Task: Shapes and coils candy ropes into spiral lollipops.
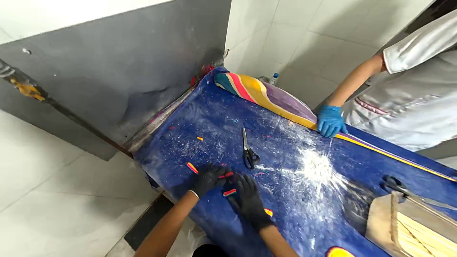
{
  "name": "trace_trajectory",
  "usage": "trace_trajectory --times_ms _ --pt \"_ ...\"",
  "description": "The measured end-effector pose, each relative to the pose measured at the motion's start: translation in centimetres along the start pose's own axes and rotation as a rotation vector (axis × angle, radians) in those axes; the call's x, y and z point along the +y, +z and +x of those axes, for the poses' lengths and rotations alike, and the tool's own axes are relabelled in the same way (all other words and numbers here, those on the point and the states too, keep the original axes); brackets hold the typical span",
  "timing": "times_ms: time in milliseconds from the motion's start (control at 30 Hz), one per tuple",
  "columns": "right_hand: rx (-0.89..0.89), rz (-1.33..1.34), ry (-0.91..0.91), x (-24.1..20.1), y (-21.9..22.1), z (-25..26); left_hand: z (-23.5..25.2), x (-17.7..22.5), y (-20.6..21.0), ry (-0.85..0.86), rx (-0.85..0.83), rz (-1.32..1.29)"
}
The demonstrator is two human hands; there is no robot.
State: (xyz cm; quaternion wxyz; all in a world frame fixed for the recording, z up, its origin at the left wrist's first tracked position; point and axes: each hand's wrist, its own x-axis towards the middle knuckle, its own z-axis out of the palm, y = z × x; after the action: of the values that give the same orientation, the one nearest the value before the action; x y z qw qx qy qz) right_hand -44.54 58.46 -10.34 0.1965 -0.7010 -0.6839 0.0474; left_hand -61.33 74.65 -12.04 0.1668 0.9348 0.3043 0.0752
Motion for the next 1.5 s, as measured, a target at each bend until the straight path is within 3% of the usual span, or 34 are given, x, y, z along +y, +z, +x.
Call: trace_trajectory --times_ms 67,133,200,300,500,567,667,733,867,933,1000,1100,1167,1233,1300,1400,1500 --pt "-0.341 0.015 0.070 -2.0 2.3 6.0 -1.0 -2.1 0.2 0.084 -0.066 -0.025" --pt "-0.530 -0.029 0.034 -2.7 3.3 10.4 -2.3 -6.6 -0.9 0.090 -0.026 -0.017" --pt "-0.571 -0.065 -0.067 -2.6 3.9 12.8 -2.7 -10.7 -3.2 0.072 -0.084 0.051" --pt "-0.621 -0.064 -0.115 -2.4 3.8 14.0 -1.6 -12.9 -6.1 0.104 -0.354 0.111" --pt "-0.592 -0.080 -0.022 0.9 1.8 12.2 0.6 -15.4 -7.5 0.060 -0.512 0.124" --pt "-0.415 -0.127 0.021 1.7 1.0 12.2 -0.2 -16.5 -7.3 0.079 -0.431 0.117" --pt "-0.115 -0.218 0.409 4.3 0.5 13.4 -0.3 -17.3 -7.6 0.050 -0.188 0.061" --pt "-0.133 -0.216 0.641 5.6 1.0 14.1 0.2 -17.4 -6.7 0.139 -0.162 0.050" --pt "-0.336 -0.176 0.821 5.7 0.0 16.8 2.6 -16.0 -6.7 0.259 -0.350 0.129" --pt "-0.230 -0.031 0.871 3.7 -1.4 17.2 2.5 -15.2 -7.7 0.148 -0.288 0.040" --pt "-0.032 0.262 0.814 -0.6 -2.5 16.2 1.8 -13.0 -9.5 -0.044 -0.154 -0.339" --pt "-0.112 0.608 0.597 -11.3 -2.4 11.3 0.1 -6.2 -12.4 -0.231 -0.149 -1.191" --pt "-0.084 0.710 0.422 -17.1 -1.5 7.6 -0.7 -2.3 -13.1 -0.429 -0.061 -1.548" --pt "0.052 0.543 0.364 -20.0 -0.4 4.6 -2.1 -0.3 -13.3 -0.518 0.053 -1.648" --pt "0.141 0.360 0.424 -20.9 -0.1 2.8 -3.9 0.4 -13.1 -0.497 0.048 -1.649" --pt "-0.079 0.386 0.541 -21.8 -1.5 2.1 -6.0 2.1 -13.1 -0.496 -0.029 -1.683" --pt "-0.287 0.586 0.666 -22.9 -4.0 4.1 -7.2 2.9 -13.7 -0.365 -0.033 -1.565"
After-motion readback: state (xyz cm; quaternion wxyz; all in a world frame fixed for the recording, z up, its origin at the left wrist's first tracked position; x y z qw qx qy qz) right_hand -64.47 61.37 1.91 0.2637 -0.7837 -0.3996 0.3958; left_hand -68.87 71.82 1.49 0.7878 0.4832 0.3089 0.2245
